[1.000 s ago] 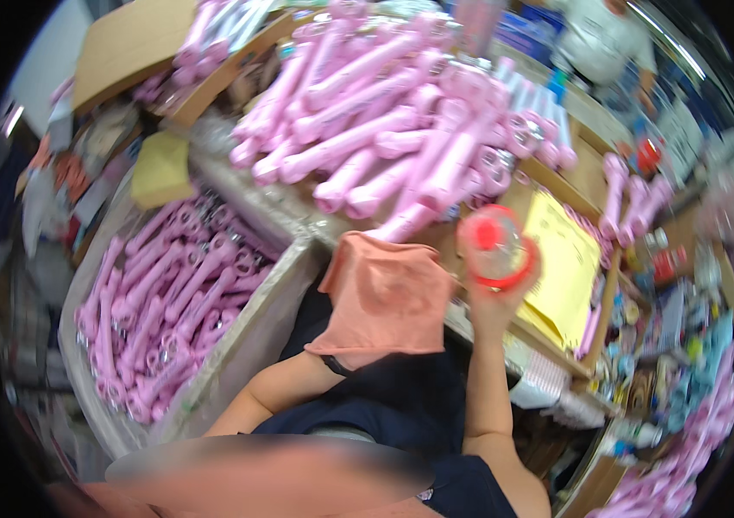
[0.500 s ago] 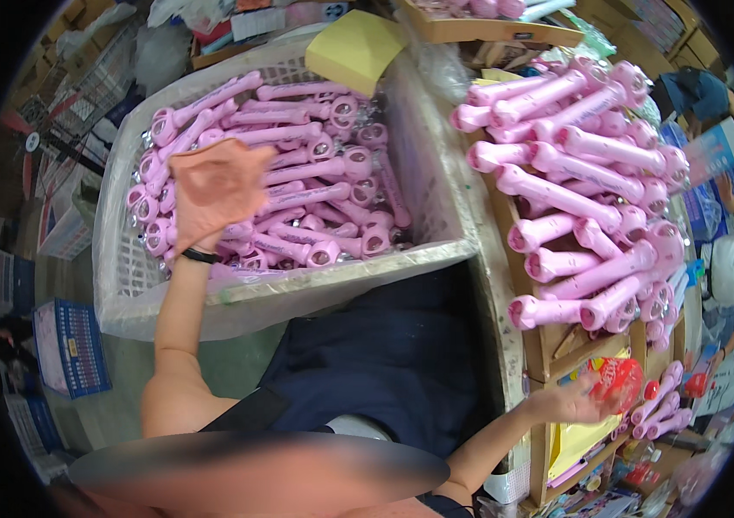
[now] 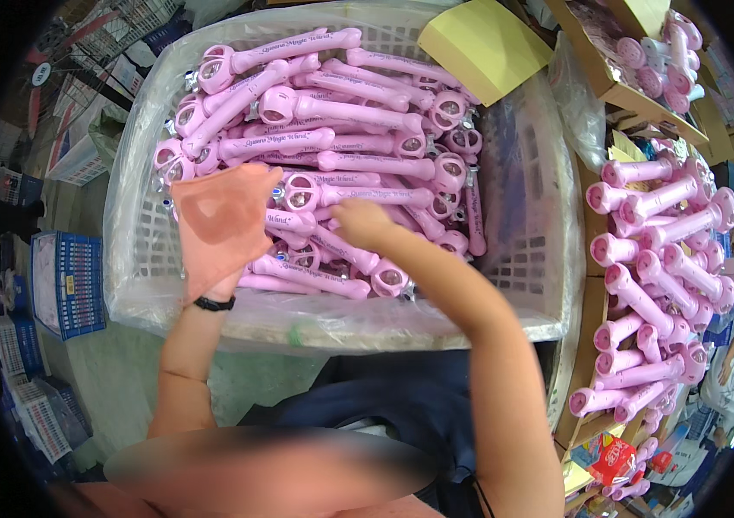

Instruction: The person assembles pink light sticks by inserting a small photo into the top, attaching a decorative wing, and using a screwdriver to tighten a screw. They then place the completed light stick on a pile and repeat the process with another unit.

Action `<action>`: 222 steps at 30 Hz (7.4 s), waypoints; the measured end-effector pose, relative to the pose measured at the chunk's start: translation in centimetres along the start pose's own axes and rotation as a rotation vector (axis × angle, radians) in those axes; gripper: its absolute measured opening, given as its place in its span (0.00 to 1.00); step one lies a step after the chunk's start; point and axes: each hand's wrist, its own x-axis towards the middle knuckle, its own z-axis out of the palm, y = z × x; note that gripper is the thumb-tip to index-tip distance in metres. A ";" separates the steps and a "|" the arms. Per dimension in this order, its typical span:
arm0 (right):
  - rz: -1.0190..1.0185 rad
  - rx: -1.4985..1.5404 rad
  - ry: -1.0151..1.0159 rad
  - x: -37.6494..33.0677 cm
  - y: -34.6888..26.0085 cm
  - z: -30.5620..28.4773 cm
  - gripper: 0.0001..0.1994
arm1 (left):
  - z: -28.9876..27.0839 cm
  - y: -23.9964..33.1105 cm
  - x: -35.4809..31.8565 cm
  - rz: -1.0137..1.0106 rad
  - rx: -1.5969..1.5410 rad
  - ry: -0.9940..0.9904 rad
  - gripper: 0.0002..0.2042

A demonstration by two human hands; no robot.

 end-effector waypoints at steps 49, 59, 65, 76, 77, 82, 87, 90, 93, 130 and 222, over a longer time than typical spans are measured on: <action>0.720 0.457 1.044 -38.2 -17.3 1.2 0.22 | 19.9 -19.6 -8.0 0.673 0.682 -0.925 0.15; 0.420 1.135 1.063 -39.2 -16.9 2.0 0.21 | 27.5 -13.6 -16.8 1.537 1.230 -0.663 0.08; 0.496 0.923 0.416 -40.6 -15.9 -2.2 0.22 | 24.7 -16.1 -18.5 1.773 2.370 -0.458 0.09; -0.195 1.632 1.306 -42.3 -12.1 -9.5 0.39 | 27.6 -15.3 -21.2 0.375 0.735 -1.405 0.25; -0.118 1.539 1.356 -42.1 -12.2 -9.7 0.37 | 27.5 -15.6 -20.9 0.070 0.542 -1.417 0.25; -0.068 1.576 1.406 -42.3 -12.4 -9.6 0.35 | 27.2 -17.7 -19.7 -0.035 0.559 -1.550 0.26; -0.011 1.452 1.403 -42.5 -12.6 -9.5 0.36 | 26.5 -18.7 -19.1 0.385 0.794 -1.701 0.28; -0.008 1.472 1.399 -42.6 -12.7 -9.5 0.36 | 26.3 -18.6 -19.2 -0.141 0.478 -1.603 0.28; -0.024 1.446 1.413 -42.8 -12.6 -9.4 0.36 | 26.6 -18.5 -19.6 0.279 0.738 -1.613 0.27; 0.109 1.309 1.762 -44.6 -8.8 -14.2 0.39 | 23.3 -14.9 -23.4 1.128 0.950 -1.659 0.17; 1.094 0.371 0.808 -37.0 -16.7 -6.0 0.36 | 25.3 -12.4 -19.0 0.604 0.862 -0.724 0.29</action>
